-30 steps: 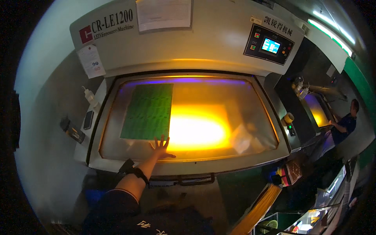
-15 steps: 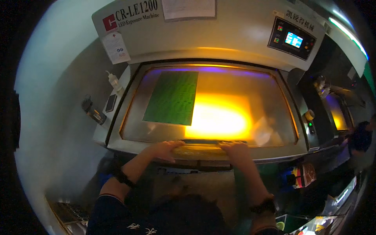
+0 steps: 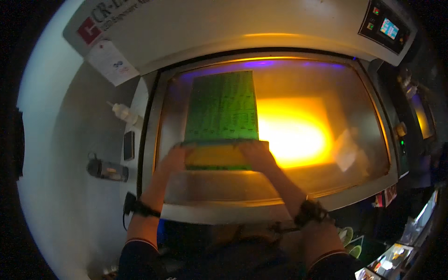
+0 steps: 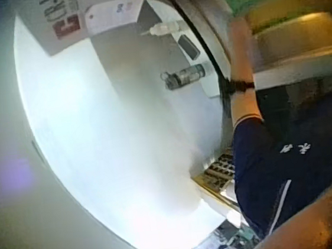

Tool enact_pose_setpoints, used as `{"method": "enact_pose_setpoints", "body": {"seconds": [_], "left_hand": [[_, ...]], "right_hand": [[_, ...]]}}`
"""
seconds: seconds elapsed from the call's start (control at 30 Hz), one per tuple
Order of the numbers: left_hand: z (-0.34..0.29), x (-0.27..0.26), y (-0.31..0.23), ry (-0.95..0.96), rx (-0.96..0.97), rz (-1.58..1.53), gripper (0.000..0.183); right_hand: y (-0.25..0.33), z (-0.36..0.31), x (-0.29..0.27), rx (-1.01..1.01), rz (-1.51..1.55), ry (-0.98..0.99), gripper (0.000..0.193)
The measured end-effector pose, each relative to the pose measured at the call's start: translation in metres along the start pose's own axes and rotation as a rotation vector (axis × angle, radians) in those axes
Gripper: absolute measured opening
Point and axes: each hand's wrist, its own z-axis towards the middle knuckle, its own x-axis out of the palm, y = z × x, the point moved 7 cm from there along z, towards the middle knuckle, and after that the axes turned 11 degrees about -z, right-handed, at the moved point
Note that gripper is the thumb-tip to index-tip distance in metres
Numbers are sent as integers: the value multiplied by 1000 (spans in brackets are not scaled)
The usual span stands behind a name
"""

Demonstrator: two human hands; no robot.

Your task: Operating an LED exposure machine to process circuit boards or similar materials.

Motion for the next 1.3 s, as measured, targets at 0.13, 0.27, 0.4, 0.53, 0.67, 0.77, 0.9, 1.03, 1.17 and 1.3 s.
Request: {"method": "enact_pose_setpoints", "body": {"seconds": [0.13, 0.27, 0.4, 0.53, 0.67, 0.77, 0.9, 1.03, 1.17, 1.3], "left_hand": [[137, -92, 40, 110, 71, -189, 67], [227, -149, 58, -518, 86, 39, 64], [311, -194, 102, -668, 329, 59, 59], [369, -232, 130, -409, 190, -30, 59], [368, -190, 151, -264, 50, -41, 69], [325, -178, 112, -389, 49, 126, 79], [267, -143, 125, -368, 76, 80, 85], [178, -107, 65, -229, -30, 81, 86], [55, 6, 30, -51, 265, 36, 75], [-112, 71, -62, 337, 145, 46, 81]], "right_hand": [[-112, 148, 44, 85, 62, 266, 66], [-166, 239, 49, 98, -332, 52, 74], [-214, 336, 70, 57, -350, 36, 71], [-270, 409, 41, 108, -141, 202, 79], [-243, 377, 94, 376, 216, 244, 77], [-206, 330, 79, 113, -384, 71, 73], [-150, 282, 65, 164, -304, -15, 70], [-105, 191, 58, 161, -340, 10, 62], [-31, 31, 55, 70, -111, 202, 56], [57, -146, 8, -189, 88, 343, 62]]}}
